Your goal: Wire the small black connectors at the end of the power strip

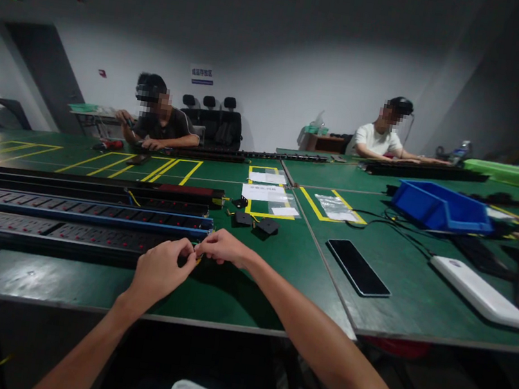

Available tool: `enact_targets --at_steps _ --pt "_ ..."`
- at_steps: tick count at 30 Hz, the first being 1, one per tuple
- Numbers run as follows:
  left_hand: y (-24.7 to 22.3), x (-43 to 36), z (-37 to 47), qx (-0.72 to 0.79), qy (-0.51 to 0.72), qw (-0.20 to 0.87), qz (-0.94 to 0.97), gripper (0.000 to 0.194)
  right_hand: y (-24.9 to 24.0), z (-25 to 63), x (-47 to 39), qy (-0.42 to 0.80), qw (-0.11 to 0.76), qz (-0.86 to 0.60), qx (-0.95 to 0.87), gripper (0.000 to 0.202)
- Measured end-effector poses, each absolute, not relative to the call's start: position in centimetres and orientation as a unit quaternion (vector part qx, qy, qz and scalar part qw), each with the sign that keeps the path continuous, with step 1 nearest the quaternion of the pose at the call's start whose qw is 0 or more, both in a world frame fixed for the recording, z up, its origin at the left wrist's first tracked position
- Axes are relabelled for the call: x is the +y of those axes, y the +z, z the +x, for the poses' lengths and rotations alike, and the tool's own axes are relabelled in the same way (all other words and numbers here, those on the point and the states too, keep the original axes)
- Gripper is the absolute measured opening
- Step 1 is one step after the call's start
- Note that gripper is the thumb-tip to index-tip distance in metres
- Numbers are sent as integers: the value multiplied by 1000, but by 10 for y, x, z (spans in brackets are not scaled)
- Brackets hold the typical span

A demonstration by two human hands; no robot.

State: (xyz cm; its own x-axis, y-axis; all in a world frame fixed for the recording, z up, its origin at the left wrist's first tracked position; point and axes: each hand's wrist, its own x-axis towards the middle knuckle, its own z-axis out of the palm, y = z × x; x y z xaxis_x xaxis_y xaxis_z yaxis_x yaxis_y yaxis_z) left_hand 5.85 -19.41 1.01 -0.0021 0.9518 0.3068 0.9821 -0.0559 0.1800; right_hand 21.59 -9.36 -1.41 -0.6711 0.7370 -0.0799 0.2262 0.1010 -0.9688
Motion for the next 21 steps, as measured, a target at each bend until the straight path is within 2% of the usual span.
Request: enact_targets --at_steps 5,9,15,21 --pt "5 -197 60 -675 -208 56 -706 4 -16 215 -93 557 242 -315 -729 34" --pt "2 -196 60 -668 -262 43 -695 3 -14 213 -95 545 282 -300 -731 37" --pt "7 -178 50 -612 -359 -50 -703 6 -7 213 -92 594 371 -260 -665 35" --pt "19 -153 42 -528 -384 -119 -748 13 -5 222 -82 639 388 -274 -605 33"
